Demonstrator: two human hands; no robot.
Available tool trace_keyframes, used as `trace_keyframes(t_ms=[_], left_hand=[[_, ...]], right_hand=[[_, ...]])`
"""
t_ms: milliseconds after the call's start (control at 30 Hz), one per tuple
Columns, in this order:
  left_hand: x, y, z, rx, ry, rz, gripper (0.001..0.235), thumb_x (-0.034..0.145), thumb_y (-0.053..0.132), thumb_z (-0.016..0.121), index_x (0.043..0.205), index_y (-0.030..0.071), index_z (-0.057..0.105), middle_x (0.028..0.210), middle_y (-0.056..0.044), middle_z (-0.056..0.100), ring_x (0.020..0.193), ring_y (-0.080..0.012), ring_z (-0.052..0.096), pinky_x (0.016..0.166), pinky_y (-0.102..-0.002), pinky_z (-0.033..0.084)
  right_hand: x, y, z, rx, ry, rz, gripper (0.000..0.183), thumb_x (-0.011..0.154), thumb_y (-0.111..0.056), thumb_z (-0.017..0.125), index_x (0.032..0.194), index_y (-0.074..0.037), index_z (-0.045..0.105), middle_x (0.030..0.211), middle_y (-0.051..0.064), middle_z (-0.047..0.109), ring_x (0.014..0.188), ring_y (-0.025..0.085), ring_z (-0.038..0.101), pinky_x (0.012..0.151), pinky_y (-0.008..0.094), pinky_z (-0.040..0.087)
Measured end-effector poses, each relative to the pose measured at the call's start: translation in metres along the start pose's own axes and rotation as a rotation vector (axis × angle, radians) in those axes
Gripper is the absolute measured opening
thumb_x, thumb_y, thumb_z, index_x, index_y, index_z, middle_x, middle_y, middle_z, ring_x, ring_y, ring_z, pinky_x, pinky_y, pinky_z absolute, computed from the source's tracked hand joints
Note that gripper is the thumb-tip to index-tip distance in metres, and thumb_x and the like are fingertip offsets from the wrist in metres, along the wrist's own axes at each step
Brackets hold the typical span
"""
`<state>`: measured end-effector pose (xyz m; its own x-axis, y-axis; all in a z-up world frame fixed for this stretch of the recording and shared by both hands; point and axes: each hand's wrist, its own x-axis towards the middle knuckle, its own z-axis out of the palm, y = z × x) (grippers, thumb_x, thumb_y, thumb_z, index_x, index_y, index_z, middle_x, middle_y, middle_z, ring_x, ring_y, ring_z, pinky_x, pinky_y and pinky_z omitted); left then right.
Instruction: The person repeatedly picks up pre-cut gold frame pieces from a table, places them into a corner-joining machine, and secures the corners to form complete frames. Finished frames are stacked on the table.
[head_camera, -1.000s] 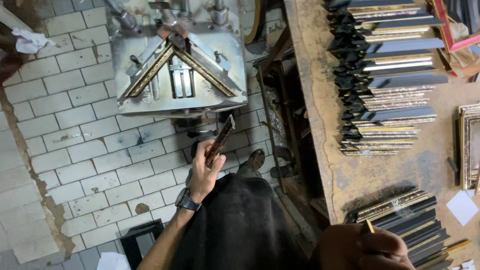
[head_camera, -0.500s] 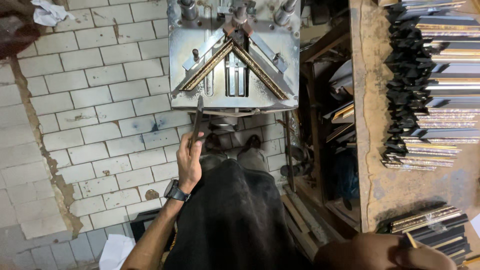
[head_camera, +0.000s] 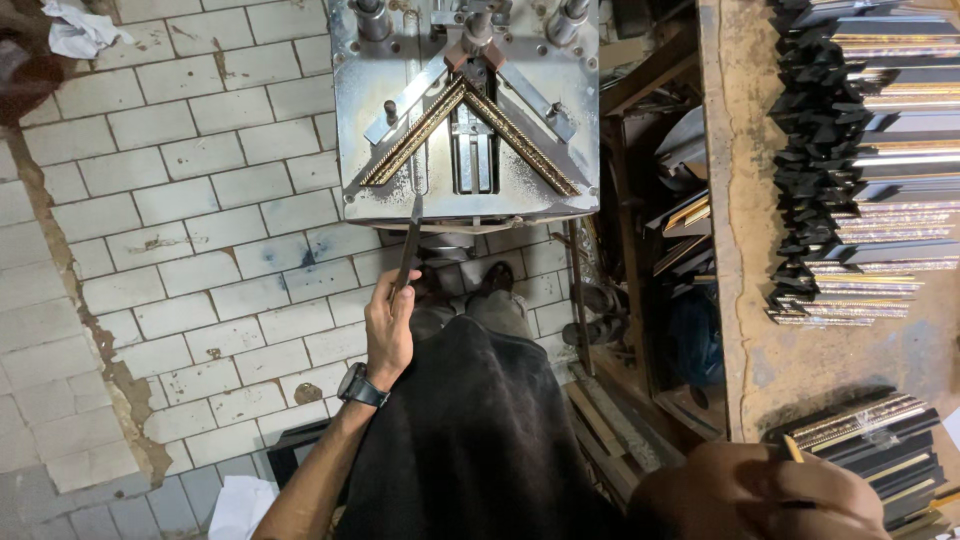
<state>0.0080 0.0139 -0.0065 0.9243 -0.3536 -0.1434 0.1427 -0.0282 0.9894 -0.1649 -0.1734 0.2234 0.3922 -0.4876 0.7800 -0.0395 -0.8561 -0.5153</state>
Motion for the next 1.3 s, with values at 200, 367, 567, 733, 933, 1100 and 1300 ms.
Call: trace_keyframes(t_ms=[200, 367, 567, 733, 933, 1100, 1300], left_hand=[[0.005, -0.005, -0.001, -0.002, 0.002, 0.018, 0.035, 0.106, 0.034, 0.052, 0.12, 0.004, 0.066, 0.074, 0.007, 0.044, 0.065, -0.0049, 0.037, 0.057, -0.026, 0.029], [-0.001, -0.011, -0.004, -0.033, 0.019, 0.034, 0.034, 0.108, 0.033, 0.05, 0.12, 0.004, 0.064, 0.073, 0.005, 0.041, 0.064, -0.0059, 0.035, 0.056, -0.027, 0.029], [0.001, -0.014, -0.014, 0.047, 0.099, 0.073, 0.046, 0.111, 0.039, 0.038, 0.124, 0.004, 0.063, 0.067, 0.005, 0.039, 0.061, -0.0077, 0.036, 0.056, -0.028, 0.029], [0.008, 0.0, -0.026, 0.228, 0.092, 0.147, 0.054, 0.11, 0.042, 0.029, 0.129, 0.006, 0.064, 0.063, 0.003, 0.042, 0.055, -0.0087, 0.04, 0.051, -0.029, 0.032], [0.05, 0.044, -0.049, 0.528, 0.041, 0.446, 0.041, 0.115, 0.029, 0.043, 0.138, 0.002, 0.062, 0.093, -0.01, 0.062, 0.086, -0.0202, 0.06, 0.073, -0.036, 0.049], [0.12, 0.059, -0.047, 0.851, -0.025, 0.658, 0.03, 0.109, 0.014, 0.064, 0.137, 0.002, 0.068, 0.119, -0.011, 0.07, 0.108, -0.0278, 0.063, 0.092, -0.041, 0.054], [0.162, 0.044, -0.022, 1.092, -0.028, 0.699, 0.028, 0.098, 0.015, 0.076, 0.126, 0.01, 0.076, 0.121, -0.003, 0.067, 0.101, -0.0243, 0.056, 0.085, -0.039, 0.048]], right_hand=[[0.012, -0.01, 0.01, -0.02, -0.038, -0.087, 0.023, 0.104, -0.024, 0.06, 0.102, -0.01, 0.042, 0.089, 0.005, 0.05, 0.061, 0.02, 0.05, 0.047, 0.032, 0.046], [0.013, 0.053, 0.077, 0.357, 0.121, -0.552, 0.024, 0.102, -0.017, 0.058, 0.116, -0.004, 0.044, 0.098, 0.008, 0.054, 0.062, 0.018, 0.051, 0.047, 0.034, 0.05], [-0.019, 0.152, 0.151, -0.123, -0.664, 0.077, 0.037, 0.106, -0.016, 0.066, 0.142, -0.009, 0.06, 0.111, 0.013, 0.064, 0.088, 0.022, 0.064, 0.075, 0.035, 0.052], [0.0, 0.18, 0.224, -0.429, -0.813, -0.266, 0.053, 0.091, -0.006, 0.068, 0.143, -0.011, 0.06, 0.117, 0.011, 0.064, 0.101, 0.026, 0.06, 0.085, 0.042, 0.047], [-0.021, 0.2, 0.244, -0.405, -0.798, -0.231, 0.058, 0.09, 0.001, 0.062, 0.147, -0.009, 0.057, 0.118, 0.009, 0.062, 0.109, 0.029, 0.056, 0.094, 0.043, 0.044], [-0.042, 0.192, 0.212, -0.388, -0.825, -0.276, 0.054, 0.094, -0.002, 0.061, 0.147, -0.008, 0.057, 0.121, 0.01, 0.062, 0.106, 0.029, 0.056, 0.093, 0.043, 0.043], [-0.029, 0.18, 0.2, -0.266, -0.873, -0.238, 0.049, 0.094, -0.006, 0.067, 0.143, -0.007, 0.064, 0.114, 0.01, 0.063, 0.1, 0.028, 0.056, 0.089, 0.042, 0.044]])
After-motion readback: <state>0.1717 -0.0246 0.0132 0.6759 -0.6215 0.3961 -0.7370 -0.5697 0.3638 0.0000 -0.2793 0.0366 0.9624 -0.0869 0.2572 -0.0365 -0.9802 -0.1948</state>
